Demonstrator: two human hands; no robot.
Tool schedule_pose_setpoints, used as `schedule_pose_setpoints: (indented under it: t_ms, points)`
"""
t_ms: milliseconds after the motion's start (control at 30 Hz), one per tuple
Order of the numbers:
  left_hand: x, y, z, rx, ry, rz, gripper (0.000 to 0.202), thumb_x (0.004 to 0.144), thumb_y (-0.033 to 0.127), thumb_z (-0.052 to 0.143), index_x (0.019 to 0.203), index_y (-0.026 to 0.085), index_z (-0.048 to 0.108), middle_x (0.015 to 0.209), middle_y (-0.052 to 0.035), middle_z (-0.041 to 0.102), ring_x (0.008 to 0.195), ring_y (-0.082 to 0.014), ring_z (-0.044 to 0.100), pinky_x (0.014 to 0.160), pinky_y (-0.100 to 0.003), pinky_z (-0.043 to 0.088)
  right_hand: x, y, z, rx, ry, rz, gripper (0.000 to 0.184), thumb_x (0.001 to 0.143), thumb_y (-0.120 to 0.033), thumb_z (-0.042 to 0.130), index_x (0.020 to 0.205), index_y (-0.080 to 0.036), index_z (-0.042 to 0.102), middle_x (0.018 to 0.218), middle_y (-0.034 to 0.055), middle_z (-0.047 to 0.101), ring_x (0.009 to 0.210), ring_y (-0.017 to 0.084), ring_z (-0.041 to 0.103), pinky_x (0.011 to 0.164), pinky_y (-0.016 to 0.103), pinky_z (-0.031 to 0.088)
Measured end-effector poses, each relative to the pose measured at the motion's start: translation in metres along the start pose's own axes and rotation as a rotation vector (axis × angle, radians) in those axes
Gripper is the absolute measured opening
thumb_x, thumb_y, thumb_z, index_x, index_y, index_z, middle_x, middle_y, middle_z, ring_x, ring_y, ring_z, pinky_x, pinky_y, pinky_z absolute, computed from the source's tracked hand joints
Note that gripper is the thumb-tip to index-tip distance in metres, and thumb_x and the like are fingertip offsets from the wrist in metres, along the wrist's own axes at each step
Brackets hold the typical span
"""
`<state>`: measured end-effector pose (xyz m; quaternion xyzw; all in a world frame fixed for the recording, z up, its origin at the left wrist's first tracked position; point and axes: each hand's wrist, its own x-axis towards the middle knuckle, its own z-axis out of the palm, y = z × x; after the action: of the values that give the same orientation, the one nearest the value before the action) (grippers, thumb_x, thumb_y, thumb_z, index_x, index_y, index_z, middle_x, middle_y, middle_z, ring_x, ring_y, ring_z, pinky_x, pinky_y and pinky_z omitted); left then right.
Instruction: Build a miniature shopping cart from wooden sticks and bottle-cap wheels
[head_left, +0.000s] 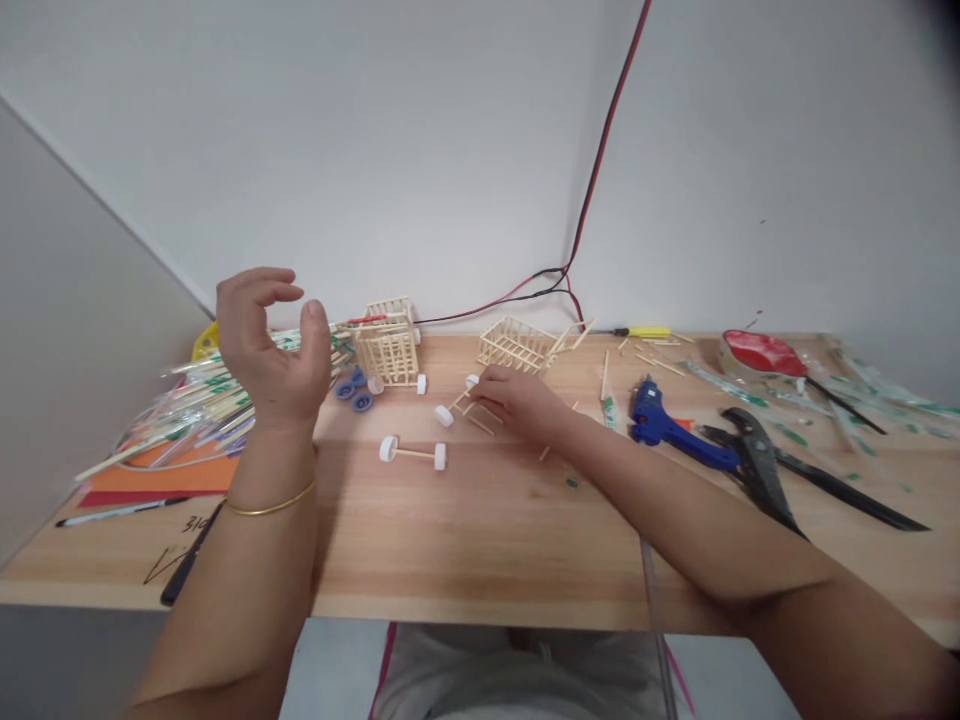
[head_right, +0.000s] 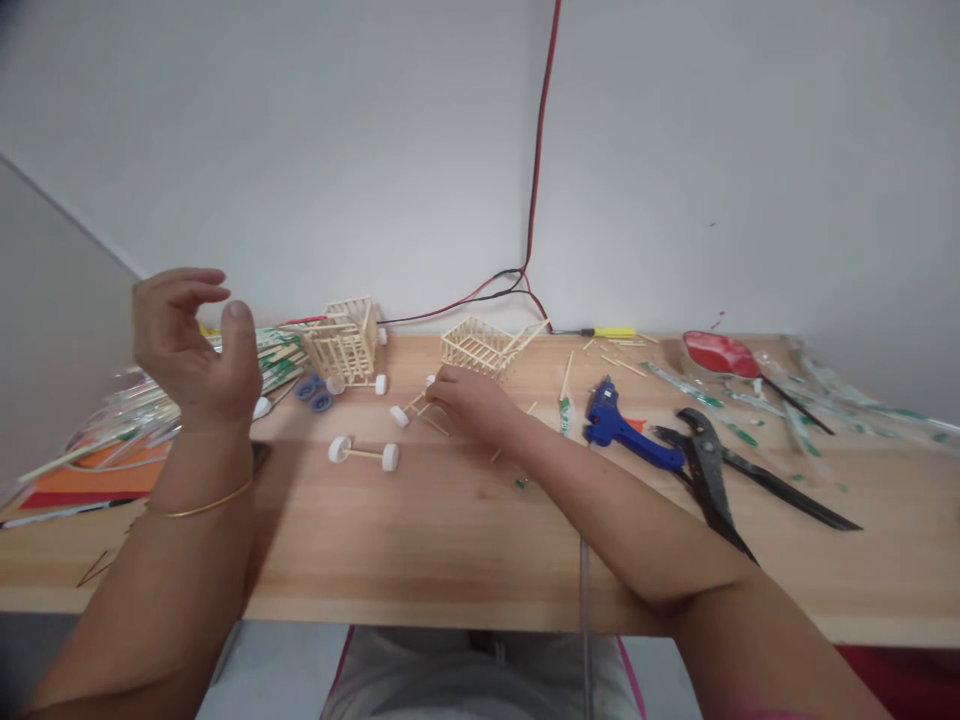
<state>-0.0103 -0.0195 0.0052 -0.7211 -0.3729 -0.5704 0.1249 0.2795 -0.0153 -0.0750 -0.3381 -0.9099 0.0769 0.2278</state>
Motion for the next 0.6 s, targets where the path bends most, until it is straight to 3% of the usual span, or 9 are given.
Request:
schedule_pose_setpoints:
  t_ms: [67,133,333,600]
  points:
    - [-0.001,0.011,0.005,0.063,0.159,-0.005,0.008,0.09,0.031,0.054,0.094,0.024,0.056,0.104,-0.0044,0.059,0.106,-0.0232,0.055,0.096,-0.05,0.039,0.0,0.001,0.001,0.001,-0.002,0.001,0.022,0.094,-0.018,0.048,0.096,-0.016,0.069,0.095,0.0099,0.064,0.089,0.017,0.058,0.075,0.027,0.042]
    - [-0.002,0.023,0.01,0.08,0.181,0.012,0.008,0.089,0.032,0.056,0.086,0.025,0.055,0.094,-0.0033,0.061,0.1,-0.0231,0.058,0.092,-0.05,0.042,0.0,0.001,0.001,0.005,-0.005,0.008,0.021,0.094,-0.018,0.048,0.095,-0.016,0.069,0.095,0.0103,0.064,0.09,0.018,0.058,0.076,0.027,0.042]
    - [-0.005,0.05,0.021,0.055,0.109,0.117,0.033,0.089,0.028,0.056,0.062,0.021,0.038,0.077,-0.0017,0.057,0.083,-0.0192,0.056,0.076,-0.044,0.044,0.0,0.0,0.0,0.012,-0.013,0.007,0.021,0.093,-0.018,0.048,0.093,-0.016,0.07,0.094,0.0107,0.063,0.088,0.018,0.058,0.076,0.028,0.043]
    - [-0.01,0.056,0.039,0.039,-0.013,0.193,0.03,0.084,0.025,0.06,0.062,0.022,0.039,0.068,-0.0031,0.056,0.074,-0.0202,0.054,0.068,-0.04,0.042,-0.002,0.001,-0.007,0.086,0.095,-0.041,0.022,0.095,-0.019,0.046,0.095,-0.016,0.067,0.094,0.0104,0.064,0.09,0.019,0.058,0.079,0.029,0.045]
